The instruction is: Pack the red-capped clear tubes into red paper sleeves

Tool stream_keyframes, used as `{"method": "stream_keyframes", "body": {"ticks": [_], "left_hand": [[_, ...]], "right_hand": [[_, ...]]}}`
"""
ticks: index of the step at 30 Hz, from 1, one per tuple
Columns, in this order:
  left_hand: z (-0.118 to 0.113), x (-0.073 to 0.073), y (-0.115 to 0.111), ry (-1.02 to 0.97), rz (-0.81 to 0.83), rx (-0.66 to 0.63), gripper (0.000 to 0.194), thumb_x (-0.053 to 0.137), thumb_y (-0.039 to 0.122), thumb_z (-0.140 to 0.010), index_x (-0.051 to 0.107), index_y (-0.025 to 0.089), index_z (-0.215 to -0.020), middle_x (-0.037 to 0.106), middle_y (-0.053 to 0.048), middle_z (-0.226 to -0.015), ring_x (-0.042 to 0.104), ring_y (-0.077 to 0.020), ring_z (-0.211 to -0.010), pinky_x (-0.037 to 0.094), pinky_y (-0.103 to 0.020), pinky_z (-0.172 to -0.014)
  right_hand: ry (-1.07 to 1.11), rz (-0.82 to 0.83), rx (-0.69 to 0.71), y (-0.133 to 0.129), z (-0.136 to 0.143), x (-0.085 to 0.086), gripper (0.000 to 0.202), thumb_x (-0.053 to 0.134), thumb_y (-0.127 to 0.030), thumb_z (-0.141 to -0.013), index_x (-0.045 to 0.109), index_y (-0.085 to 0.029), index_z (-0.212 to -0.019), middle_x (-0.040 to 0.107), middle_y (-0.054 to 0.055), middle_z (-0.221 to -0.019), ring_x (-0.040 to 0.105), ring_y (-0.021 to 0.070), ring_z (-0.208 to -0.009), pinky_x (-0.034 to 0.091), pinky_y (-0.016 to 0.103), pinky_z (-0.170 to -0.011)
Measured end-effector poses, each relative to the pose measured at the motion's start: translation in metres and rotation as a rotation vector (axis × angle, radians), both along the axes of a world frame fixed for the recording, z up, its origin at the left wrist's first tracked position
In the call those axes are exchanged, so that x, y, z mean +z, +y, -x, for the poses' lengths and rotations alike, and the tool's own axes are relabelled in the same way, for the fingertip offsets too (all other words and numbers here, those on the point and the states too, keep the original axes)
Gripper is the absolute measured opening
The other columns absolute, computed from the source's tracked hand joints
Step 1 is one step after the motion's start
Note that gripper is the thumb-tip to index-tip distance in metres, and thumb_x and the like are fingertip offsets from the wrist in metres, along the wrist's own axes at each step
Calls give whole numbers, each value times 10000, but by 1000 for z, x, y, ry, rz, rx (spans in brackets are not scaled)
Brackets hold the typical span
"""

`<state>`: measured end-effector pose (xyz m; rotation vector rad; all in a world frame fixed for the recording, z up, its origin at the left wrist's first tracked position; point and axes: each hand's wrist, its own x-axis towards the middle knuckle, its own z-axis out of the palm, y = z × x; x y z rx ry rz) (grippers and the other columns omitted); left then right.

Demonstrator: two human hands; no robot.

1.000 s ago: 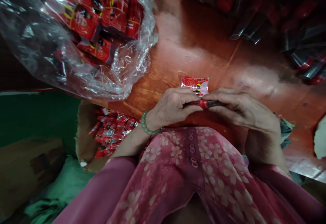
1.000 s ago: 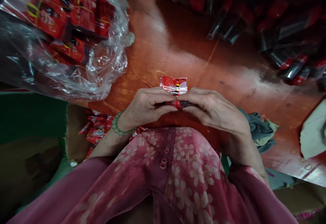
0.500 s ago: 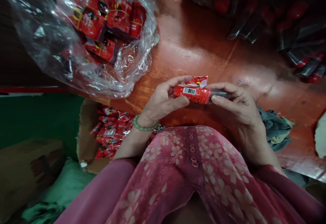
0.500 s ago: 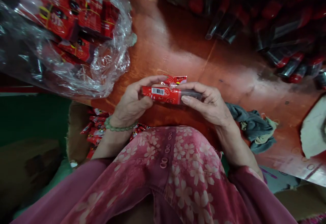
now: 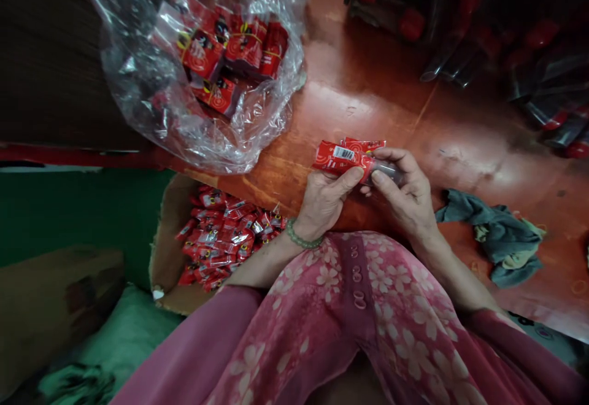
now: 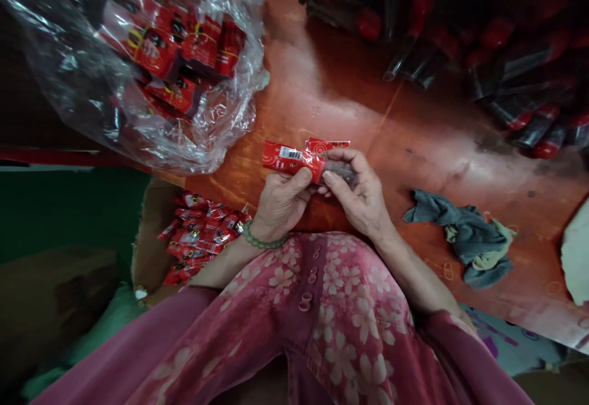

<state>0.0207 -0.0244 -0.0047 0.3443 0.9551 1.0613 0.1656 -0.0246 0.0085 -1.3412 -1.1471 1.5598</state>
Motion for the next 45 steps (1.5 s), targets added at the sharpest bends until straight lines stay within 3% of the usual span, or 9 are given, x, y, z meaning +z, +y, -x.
{"method": "stream_keyframes", "body": {"ticks": [4,9,15,19,25,28,32,38,45], "left_hand": [[0,-1,1,-4,6,58,423,930,543,-635,745,178,-743,723,10,-695,630,-107,-636,544,-260,-637],[-3,-11,-2,105,-24,94,578,835,714,-669,635,173,-622,609,28,-569,554,-85,-559,498,-248,-590],[6,-8,1,145,-42,135,558,849,700,-657,664,175,-685,632,24,-582,508,-72,-478,435,-235,-485],[10,1,6,89,-65,136,514,883,653,-635,725,175,-735,775,-44,-798,691,-150,-685,531,-270,-614],[14,-1,6,113,-80,67,498,885,627,-654,771,180,-842,806,-64,-886,732,-180,-761,563,-281,-645],[23,-2,9,87,-149,45,573,860,710,-629,740,205,-873,807,-70,-969,762,-234,-933,609,-343,-785],[26,-3,12,134,-181,34,573,768,742,-734,706,204,-921,797,-93,-993,755,-266,-1095,613,-385,-885],[11,-6,10,75,-97,87,492,856,651,-689,741,195,-833,812,-82,-963,760,-275,-1078,616,-396,-920],[17,-5,14,36,-104,104,485,879,620,-675,757,195,-875,813,-90,-1053,763,-256,-1055,606,-369,-918]], "right_hand": [[-53,-116,-39,-5,13,-9,394,661,-587,-934,546,-283,-1156,682,-7,-977,685,123,-687,621,282,-689],[-162,-201,-145,-8,30,-23,413,480,-657,-990,465,-301,-1198,628,59,-1220,684,154,-800,607,310,-700],[-80,-183,114,-6,24,-18,510,451,-658,-1008,454,-294,-1366,667,64,-1237,702,154,-801,611,339,-778],[-36,-98,130,-7,17,-14,379,600,-539,-984,586,-258,-1239,715,0,-941,733,149,-741,628,311,-740],[-40,-149,-26,-7,21,-16,329,689,-492,-939,645,-249,-1157,736,11,-997,750,130,-698,643,285,-694],[-4,-102,14,-4,20,-15,346,706,-502,-924,649,-240,-1143,742,1,-910,744,135,-664,642,286,-675],[13,-73,63,-1,19,-17,356,699,-510,-925,653,-230,-1141,722,-20,-782,730,140,-637,640,287,-657],[-98,-173,-5,-6,24,-23,297,661,-474,-955,647,-254,-1154,742,17,-1008,758,138,-705,661,298,-701],[-41,-163,54,-1,23,-22,248,658,-385,-967,641,-251,-1176,730,-1,-970,750,124,-711,651,276,-695]]}}
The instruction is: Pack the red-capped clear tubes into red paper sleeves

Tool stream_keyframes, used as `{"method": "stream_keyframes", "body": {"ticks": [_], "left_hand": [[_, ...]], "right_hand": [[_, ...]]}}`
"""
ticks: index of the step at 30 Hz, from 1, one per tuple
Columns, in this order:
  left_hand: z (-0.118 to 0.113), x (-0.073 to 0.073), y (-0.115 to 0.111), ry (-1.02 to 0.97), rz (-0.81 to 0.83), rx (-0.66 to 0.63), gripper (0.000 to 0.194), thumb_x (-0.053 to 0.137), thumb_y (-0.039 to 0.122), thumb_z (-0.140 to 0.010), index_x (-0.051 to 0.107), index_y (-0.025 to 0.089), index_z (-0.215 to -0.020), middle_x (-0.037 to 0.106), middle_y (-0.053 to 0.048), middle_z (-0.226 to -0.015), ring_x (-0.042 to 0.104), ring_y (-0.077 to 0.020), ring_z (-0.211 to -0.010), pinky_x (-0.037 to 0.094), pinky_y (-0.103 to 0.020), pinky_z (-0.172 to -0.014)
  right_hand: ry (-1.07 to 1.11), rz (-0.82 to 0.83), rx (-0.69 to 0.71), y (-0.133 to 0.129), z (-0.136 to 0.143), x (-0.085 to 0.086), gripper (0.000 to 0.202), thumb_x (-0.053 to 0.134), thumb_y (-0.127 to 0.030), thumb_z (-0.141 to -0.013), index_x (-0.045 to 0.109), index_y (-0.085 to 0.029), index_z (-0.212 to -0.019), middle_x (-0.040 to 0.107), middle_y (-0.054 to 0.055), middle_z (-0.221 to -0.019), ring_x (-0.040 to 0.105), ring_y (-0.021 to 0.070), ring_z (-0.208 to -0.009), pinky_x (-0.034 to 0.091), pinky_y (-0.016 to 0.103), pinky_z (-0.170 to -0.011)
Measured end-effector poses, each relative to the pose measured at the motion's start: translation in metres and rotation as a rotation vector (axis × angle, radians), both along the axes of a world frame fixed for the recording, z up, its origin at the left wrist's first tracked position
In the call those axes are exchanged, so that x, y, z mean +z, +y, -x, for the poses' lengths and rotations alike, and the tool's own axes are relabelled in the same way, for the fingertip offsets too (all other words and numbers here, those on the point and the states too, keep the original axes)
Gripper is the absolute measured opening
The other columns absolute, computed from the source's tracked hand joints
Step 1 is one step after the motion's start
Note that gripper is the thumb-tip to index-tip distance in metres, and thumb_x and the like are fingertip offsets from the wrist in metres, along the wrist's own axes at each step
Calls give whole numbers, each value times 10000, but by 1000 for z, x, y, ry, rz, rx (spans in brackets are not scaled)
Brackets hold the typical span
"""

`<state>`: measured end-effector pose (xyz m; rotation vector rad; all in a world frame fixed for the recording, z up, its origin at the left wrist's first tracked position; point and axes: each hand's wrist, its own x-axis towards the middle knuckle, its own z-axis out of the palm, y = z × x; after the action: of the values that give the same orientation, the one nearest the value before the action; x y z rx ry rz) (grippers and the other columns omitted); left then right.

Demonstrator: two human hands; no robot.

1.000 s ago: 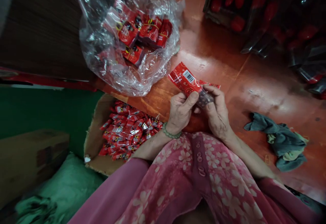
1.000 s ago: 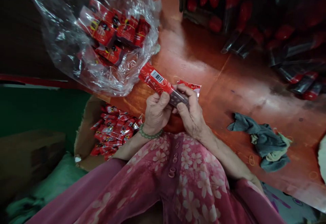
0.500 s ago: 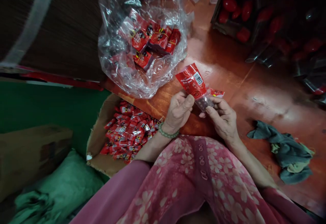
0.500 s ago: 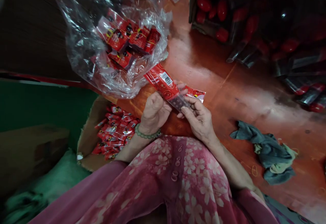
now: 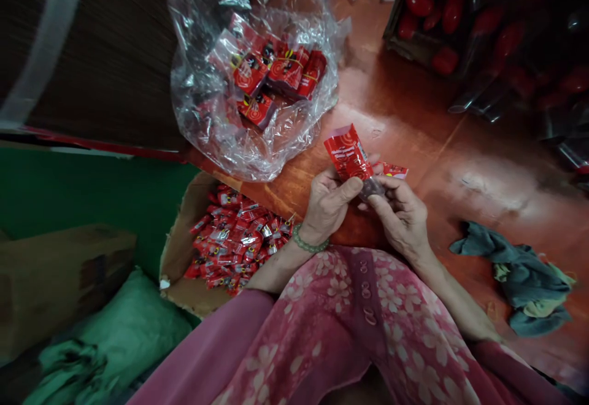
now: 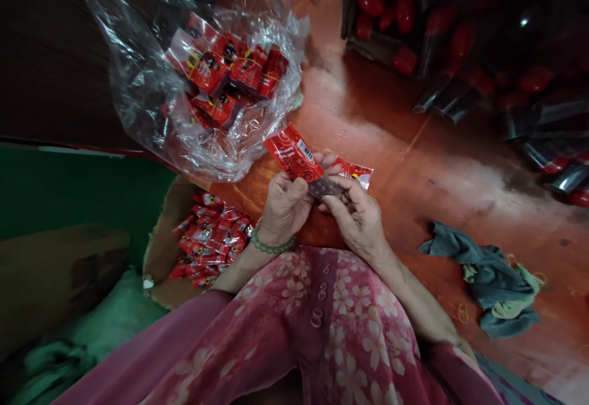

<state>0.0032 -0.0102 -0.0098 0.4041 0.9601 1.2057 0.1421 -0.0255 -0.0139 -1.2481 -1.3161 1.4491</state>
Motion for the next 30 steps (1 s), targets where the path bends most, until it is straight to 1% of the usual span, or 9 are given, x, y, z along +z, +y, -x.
{"method": "stream_keyframes", "body": {"ticks": [5,8,10,14,18,22,26,28,30], "left_hand": [[0,-3,-3,23,15,-25,507,837,657,-711,759,188,-886,799,-82,-950,744,-197,-865,577,-292,-731],[-2,-7,-10,-14,10,-66,465,835,591,-757,774,159,-917,770,-60,-858,601,-92,-617,469,-227,-574],[-1,-8,-13,-20,-5,-90,448,828,554,-787,781,140,-951,752,-52,-836,509,-52,-560,436,-214,-561],[0,1,-13,-35,-31,-94,539,812,597,-784,767,139,-1065,758,-84,-937,543,-82,-626,450,-226,-571],[-3,12,-14,-55,1,-41,621,749,686,-798,744,162,-1132,766,-110,-1031,547,-94,-642,383,-215,-522],[-10,11,-22,1,-8,-83,635,694,707,-839,744,149,-1137,736,-74,-893,466,-66,-597,320,-198,-513],[-13,5,-32,49,-3,-79,648,695,720,-828,742,131,-1093,577,17,-662,362,-50,-545,286,-196,-505],[-12,2,-37,67,5,-66,633,709,714,-818,738,122,-1040,527,38,-631,323,-43,-534,275,-197,-502],[-9,-1,-42,89,4,-63,624,708,712,-819,735,123,-1024,565,26,-660,347,-44,-540,297,-196,-506]], "right_hand": [[98,54,15,4,1,1,314,687,-447,-941,580,-260,-1169,732,16,-1024,743,134,-779,669,288,-715],[190,99,33,6,0,1,297,696,-449,-947,547,-256,-1116,711,-21,-882,733,123,-702,657,273,-682],[235,110,41,8,0,1,299,715,-439,-941,537,-255,-1095,692,-41,-825,726,117,-653,645,260,-650],[293,111,58,9,0,0,299,731,-415,-938,543,-262,-1113,698,-51,-799,716,108,-612,633,244,-627],[314,89,73,7,3,2,297,744,-411,-930,547,-276,-1108,715,-59,-785,690,96,-567,623,235,-621],[299,27,62,5,5,3,264,741,-442,-928,566,-290,-1052,698,-62,-733,657,106,-520,574,230,-535],[264,13,64,2,5,2,279,746,-491,-912,556,-295,-967,675,-65,-699,622,113,-478,561,247,-500],[271,12,63,0,6,1,289,760,-488,-900,552,-293,-941,683,-64,-743,603,101,-466,571,250,-502],[285,0,47,-3,8,1,293,787,-470,-881,562,-286,-919,693,-59,-811,594,81,-472,567,234,-496]]}}
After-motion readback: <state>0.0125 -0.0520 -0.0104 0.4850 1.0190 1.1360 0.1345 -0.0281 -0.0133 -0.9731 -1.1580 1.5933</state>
